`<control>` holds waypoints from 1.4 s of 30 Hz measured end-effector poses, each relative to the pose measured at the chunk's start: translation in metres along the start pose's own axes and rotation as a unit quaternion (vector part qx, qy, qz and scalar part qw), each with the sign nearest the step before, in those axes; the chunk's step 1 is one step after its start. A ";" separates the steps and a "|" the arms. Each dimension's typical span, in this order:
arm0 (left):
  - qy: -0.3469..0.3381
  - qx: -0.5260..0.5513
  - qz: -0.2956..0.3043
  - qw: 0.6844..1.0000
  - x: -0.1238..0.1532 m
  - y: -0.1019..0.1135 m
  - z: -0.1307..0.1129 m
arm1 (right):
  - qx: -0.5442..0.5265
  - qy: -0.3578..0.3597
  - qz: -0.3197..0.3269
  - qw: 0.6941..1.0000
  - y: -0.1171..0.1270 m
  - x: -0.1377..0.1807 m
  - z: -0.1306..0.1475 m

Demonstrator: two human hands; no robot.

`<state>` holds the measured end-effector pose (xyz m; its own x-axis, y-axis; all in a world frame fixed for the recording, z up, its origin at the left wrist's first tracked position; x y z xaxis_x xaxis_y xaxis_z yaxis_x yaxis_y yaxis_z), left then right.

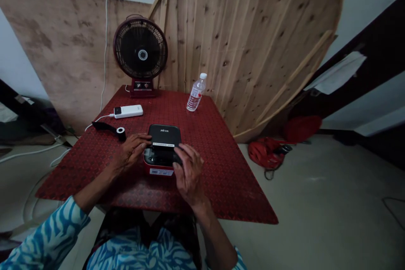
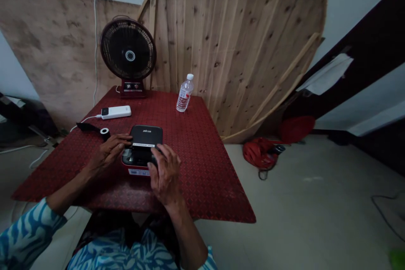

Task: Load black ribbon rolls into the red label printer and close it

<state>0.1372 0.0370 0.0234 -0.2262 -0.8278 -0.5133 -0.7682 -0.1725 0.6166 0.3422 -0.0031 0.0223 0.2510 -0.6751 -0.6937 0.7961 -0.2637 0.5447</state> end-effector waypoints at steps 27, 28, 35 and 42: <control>0.359 0.383 -0.024 0.851 0.021 -0.033 0.015 | -0.152 -0.195 -0.089 0.965 0.000 0.043 -0.059; 0.371 0.385 -0.018 0.845 0.021 -0.033 0.014 | -0.160 -0.226 -0.082 0.957 -0.002 0.048 -0.063; 0.376 0.374 0.023 0.848 0.015 -0.029 0.019 | -0.269 -0.338 -0.066 0.900 -0.004 0.064 -0.078; 0.352 0.380 0.012 0.855 0.016 -0.038 0.024 | -0.263 -0.364 -0.044 0.892 -0.004 0.062 -0.075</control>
Point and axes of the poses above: each hand's wrist, its own x-axis away from the middle knuckle, its own y-axis out of the back of the hand, z = x × y, the point moved 5 cm from there along -x, towards the middle knuckle, and after that the axes turned 9 degrees about -x, right-handed, at the moved point
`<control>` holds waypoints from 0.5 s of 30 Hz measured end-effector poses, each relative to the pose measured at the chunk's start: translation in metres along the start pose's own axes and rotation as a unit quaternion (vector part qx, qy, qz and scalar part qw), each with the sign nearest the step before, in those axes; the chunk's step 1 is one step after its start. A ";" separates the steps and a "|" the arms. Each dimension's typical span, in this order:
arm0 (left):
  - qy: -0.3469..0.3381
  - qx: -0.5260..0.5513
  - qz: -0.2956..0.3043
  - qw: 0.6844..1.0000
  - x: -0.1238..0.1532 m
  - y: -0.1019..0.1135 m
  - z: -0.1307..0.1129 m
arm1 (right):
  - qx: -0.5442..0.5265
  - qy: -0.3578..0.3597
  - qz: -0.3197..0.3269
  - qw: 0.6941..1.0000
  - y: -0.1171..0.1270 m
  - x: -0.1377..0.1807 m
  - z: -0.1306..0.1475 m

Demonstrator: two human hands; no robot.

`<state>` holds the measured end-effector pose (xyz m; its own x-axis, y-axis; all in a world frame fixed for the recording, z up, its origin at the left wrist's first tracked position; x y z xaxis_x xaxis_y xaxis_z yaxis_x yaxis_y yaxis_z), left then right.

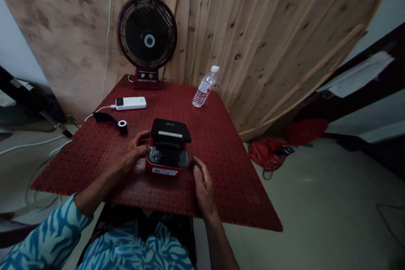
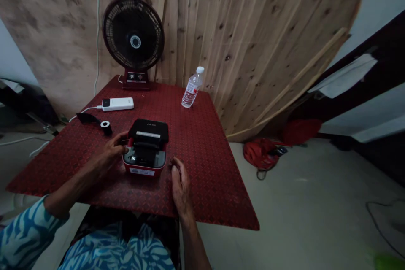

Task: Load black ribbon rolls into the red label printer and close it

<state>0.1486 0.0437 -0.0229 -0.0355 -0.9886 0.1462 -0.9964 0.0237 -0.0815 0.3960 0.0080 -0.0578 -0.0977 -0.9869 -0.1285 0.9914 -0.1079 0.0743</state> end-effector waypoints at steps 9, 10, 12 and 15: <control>-0.008 0.037 0.001 0.999 0.004 -0.003 0.004 | -0.014 -0.013 -0.007 1.000 0.002 0.000 -0.007; -0.010 0.039 -0.002 0.999 0.003 -0.002 0.007 | -0.022 -0.002 -0.014 1.000 0.004 -0.003 -0.004; -0.026 0.046 -0.008 0.999 0.002 0.000 0.014 | -0.036 0.037 -0.042 0.998 0.008 -0.014 0.010; -0.067 0.065 -0.017 0.996 0.003 0.001 0.020 | -0.011 0.118 -0.017 0.993 -0.002 -0.040 0.047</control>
Point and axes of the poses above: each hand's wrist, its own x-axis away from the middle knuckle, its own y-axis out of the back of the hand, z = x × y, the point moved 5 cm from there along -x, towards the middle knuckle, and after that the axes turned 9 degrees about -x, right-handed, at the moved point
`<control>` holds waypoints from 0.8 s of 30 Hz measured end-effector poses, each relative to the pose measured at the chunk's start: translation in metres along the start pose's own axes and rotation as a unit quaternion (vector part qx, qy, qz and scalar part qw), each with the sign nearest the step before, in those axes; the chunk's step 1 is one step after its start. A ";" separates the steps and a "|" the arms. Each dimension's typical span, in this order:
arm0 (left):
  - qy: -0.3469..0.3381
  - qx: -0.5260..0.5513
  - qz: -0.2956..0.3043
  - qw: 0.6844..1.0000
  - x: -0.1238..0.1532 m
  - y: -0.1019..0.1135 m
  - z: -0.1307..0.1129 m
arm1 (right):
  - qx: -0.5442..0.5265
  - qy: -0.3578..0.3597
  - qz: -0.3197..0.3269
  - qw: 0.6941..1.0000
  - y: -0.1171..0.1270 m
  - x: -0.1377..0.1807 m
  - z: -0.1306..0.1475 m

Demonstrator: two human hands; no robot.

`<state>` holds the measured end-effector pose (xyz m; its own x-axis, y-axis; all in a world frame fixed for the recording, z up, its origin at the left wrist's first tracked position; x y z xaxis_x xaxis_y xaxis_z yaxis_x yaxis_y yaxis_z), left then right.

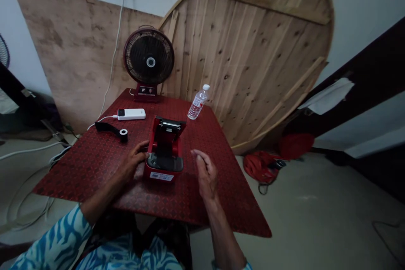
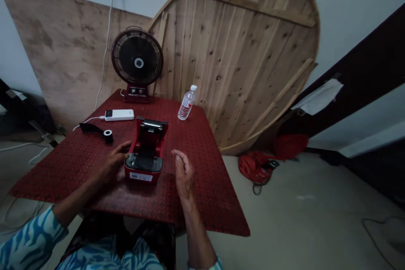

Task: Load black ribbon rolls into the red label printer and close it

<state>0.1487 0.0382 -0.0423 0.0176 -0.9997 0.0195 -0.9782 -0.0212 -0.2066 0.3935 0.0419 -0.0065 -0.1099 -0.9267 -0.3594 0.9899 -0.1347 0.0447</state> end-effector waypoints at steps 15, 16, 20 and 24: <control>-0.083 -0.246 -0.091 0.961 -0.002 0.005 0.000 | 0.479 0.030 0.502 0.719 -0.129 -0.062 0.018; -0.087 -0.249 -0.089 0.960 -0.001 0.004 -0.001 | 0.480 0.027 0.506 0.716 -0.130 -0.063 0.017; -0.092 -0.246 -0.084 0.961 -0.001 0.005 0.000 | 0.469 0.032 0.491 0.733 -0.129 -0.063 0.020; -0.080 -0.257 -0.085 0.959 -0.005 0.008 0.007 | 0.446 0.045 0.455 0.770 -0.122 -0.060 0.025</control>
Point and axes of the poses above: each hand's wrist, its own x-axis away from the middle knuckle, its own y-axis out of the back of the hand, z = x × y, the point moved 5 cm from there along -x, towards the middle knuckle, and after that the axes turned 9 degrees about -x, right-handed, at the moved point
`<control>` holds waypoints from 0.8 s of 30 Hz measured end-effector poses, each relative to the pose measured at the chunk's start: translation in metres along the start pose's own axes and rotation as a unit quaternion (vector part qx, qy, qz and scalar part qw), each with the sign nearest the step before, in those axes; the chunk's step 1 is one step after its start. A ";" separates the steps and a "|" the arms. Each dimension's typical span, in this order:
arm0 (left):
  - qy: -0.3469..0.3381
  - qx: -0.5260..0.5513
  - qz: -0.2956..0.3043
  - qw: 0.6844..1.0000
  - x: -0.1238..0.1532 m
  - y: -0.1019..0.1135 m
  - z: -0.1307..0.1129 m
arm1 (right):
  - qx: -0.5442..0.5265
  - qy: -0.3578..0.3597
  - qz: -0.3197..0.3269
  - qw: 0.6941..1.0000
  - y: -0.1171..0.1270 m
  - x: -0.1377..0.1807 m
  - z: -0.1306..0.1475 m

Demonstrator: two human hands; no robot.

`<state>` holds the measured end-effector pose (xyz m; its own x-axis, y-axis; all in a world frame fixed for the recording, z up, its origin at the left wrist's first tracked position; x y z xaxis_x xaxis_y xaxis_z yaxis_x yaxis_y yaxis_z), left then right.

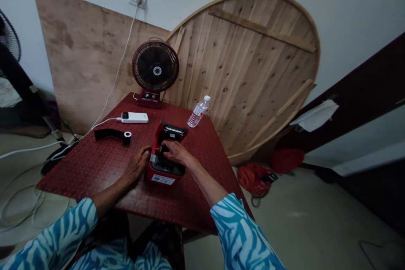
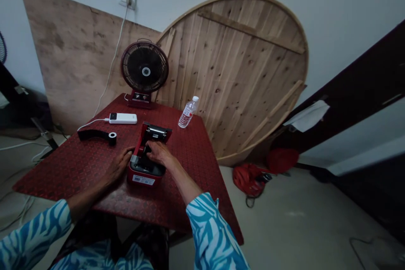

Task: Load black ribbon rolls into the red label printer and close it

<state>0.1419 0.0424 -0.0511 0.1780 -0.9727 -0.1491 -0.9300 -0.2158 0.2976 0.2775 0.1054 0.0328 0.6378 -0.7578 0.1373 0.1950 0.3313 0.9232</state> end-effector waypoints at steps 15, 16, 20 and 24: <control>0.018 0.036 0.004 0.999 0.002 -0.002 -0.004 | -0.159 0.114 -0.265 0.944 0.024 0.061 -0.002; 0.013 0.031 0.002 0.999 0.003 -0.002 -0.006 | -0.189 0.108 -0.311 0.925 0.028 0.071 -0.011; -0.005 0.021 -0.013 1.000 0.007 0.002 -0.009 | -0.306 -0.004 -0.478 0.823 0.026 0.098 -0.084; -0.013 -0.038 -0.086 0.995 0.006 0.024 -0.005 | -0.332 -0.111 -0.509 0.786 -0.015 0.105 -0.154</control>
<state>0.1223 0.0304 -0.0397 0.3234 -0.9185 -0.2276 -0.8594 -0.3858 0.3355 0.4567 0.1075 -0.0223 -0.2317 -0.8754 -0.4242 0.9137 -0.3455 0.2139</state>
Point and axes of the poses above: each hand's wrist, its own x-axis away from the middle knuckle, its own y-axis out of the back of the hand, z = x × y, the point moved 5 cm from there along -x, towards the middle knuckle, and after that the axes turned 9 degrees about -x, right-handed, at the moved point
